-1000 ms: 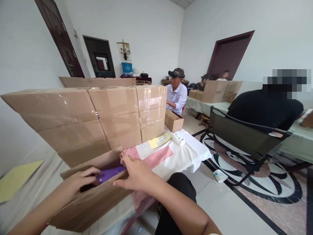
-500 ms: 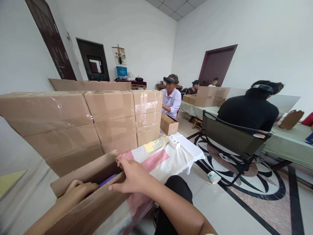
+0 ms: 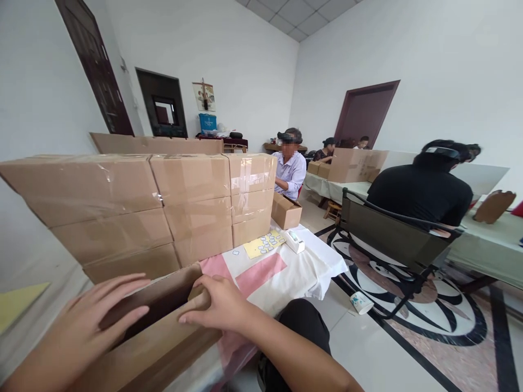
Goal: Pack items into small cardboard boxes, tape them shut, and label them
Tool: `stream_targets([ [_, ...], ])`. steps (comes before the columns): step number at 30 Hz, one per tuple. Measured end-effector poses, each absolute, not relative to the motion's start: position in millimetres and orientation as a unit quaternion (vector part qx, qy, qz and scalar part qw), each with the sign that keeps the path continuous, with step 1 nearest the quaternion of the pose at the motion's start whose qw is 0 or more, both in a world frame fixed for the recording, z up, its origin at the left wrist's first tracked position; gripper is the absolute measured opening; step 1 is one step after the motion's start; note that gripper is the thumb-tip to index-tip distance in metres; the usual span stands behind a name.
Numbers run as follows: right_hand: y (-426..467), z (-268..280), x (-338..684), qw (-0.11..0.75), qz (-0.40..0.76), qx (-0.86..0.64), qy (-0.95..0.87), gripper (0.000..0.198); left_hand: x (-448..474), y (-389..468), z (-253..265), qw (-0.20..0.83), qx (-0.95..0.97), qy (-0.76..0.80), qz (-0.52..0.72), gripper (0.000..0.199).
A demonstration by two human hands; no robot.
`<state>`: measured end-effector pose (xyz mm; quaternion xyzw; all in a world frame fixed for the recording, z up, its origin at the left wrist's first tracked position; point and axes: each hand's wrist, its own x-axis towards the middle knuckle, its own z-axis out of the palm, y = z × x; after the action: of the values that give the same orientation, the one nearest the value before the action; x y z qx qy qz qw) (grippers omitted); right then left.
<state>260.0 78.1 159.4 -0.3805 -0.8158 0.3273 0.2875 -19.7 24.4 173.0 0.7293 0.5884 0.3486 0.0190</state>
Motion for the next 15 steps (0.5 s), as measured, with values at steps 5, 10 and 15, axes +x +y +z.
stream_targets([
  [5,74.7,158.6,259.0,0.300,0.360,-0.399,-0.789,0.060,-5.1,10.5,153.9,0.003,0.743,0.626,0.237,0.055],
  [10,66.3,147.0,251.4,0.360,0.343,-0.451,-0.742,0.055,25.3,-1.0,122.6,-0.030,0.753,0.638,0.159,0.062],
  [15,64.7,143.5,249.4,0.353,0.369,-0.438,-0.740,0.048,47.1,-10.2,116.6,-0.035,0.735,0.676,0.032,0.081],
])
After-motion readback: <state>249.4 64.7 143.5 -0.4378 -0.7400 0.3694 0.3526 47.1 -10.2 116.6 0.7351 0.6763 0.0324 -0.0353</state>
